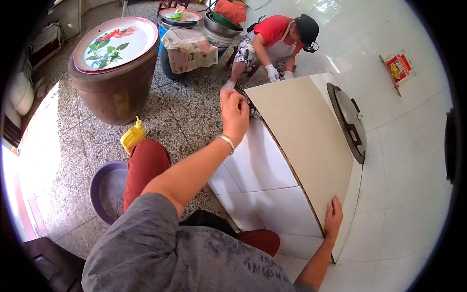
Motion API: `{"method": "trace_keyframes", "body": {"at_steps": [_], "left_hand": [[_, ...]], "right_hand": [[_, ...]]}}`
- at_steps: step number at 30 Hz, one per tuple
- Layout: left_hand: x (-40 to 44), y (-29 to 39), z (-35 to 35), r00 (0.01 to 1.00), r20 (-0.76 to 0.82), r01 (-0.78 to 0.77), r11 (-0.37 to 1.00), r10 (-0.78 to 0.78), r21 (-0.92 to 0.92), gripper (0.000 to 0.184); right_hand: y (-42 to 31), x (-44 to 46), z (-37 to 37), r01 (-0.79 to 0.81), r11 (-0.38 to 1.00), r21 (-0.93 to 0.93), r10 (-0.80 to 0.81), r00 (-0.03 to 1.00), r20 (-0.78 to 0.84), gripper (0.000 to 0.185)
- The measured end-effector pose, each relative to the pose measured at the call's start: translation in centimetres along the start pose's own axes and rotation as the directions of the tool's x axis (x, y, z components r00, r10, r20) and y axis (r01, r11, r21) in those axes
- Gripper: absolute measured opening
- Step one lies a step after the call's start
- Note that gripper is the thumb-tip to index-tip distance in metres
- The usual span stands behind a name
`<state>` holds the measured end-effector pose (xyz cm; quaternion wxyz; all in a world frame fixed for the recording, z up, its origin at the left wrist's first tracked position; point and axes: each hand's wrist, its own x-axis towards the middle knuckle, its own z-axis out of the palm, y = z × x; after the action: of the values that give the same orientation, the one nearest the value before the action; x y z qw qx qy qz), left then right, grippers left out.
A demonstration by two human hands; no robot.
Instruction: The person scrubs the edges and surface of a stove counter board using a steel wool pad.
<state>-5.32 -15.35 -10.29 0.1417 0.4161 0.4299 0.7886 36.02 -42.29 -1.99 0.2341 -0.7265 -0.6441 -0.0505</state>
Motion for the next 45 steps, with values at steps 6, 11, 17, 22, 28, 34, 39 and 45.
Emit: {"method": "trace_keyframes", "body": {"at_steps": [6,11,17,22,28,34,39,45], "left_hand": [[-7.6,3.1,-0.1,0.955,0.280,-0.050,0.985,0.095,-0.164,0.019],[-4.2,-1.2,-0.2,0.996,0.083,-0.040,0.999,0.041,-0.019,0.017],[-5.0,-2.8,-0.9,0.991,0.033,0.128,0.991,-0.130,0.048,0.017],[-6.3,-2.6,-2.5,0.878,0.004,0.476,0.875,-0.478,0.092,0.034],[-5.0,-5.0,-2.6,0.747,0.085,0.655,0.752,-0.660,0.074,0.041],[-4.0,-3.8,-3.1,0.845,0.201,0.452,0.863,-0.496,0.228,0.039],[-4.1,-5.3,-3.8,0.917,0.257,0.180,0.892,-0.304,0.414,0.040],[-0.7,-0.6,-6.1,0.834,0.360,0.299,0.891,-0.418,0.342,0.043]], "right_hand": [[-0.4,0.1,0.2,-0.012,1.000,0.008,0.012,1.000,0.006,0.037],[0.0,0.1,0.2,0.001,0.999,0.034,-0.001,1.000,0.007,0.037],[-0.3,0.0,0.5,-0.023,0.998,0.054,0.023,1.000,-0.008,0.038],[0.5,0.1,0.3,-0.012,0.996,0.085,0.010,1.000,0.015,0.039],[0.7,0.2,0.5,-0.022,0.998,0.061,0.021,1.000,0.015,0.038],[0.2,0.2,0.5,-0.025,0.995,0.101,0.024,1.000,0.006,0.038],[0.5,0.3,0.5,-0.024,0.996,0.090,0.022,1.000,0.021,0.038],[-0.2,0.1,0.4,-0.055,0.993,0.106,0.055,0.998,0.007,0.038]]}}
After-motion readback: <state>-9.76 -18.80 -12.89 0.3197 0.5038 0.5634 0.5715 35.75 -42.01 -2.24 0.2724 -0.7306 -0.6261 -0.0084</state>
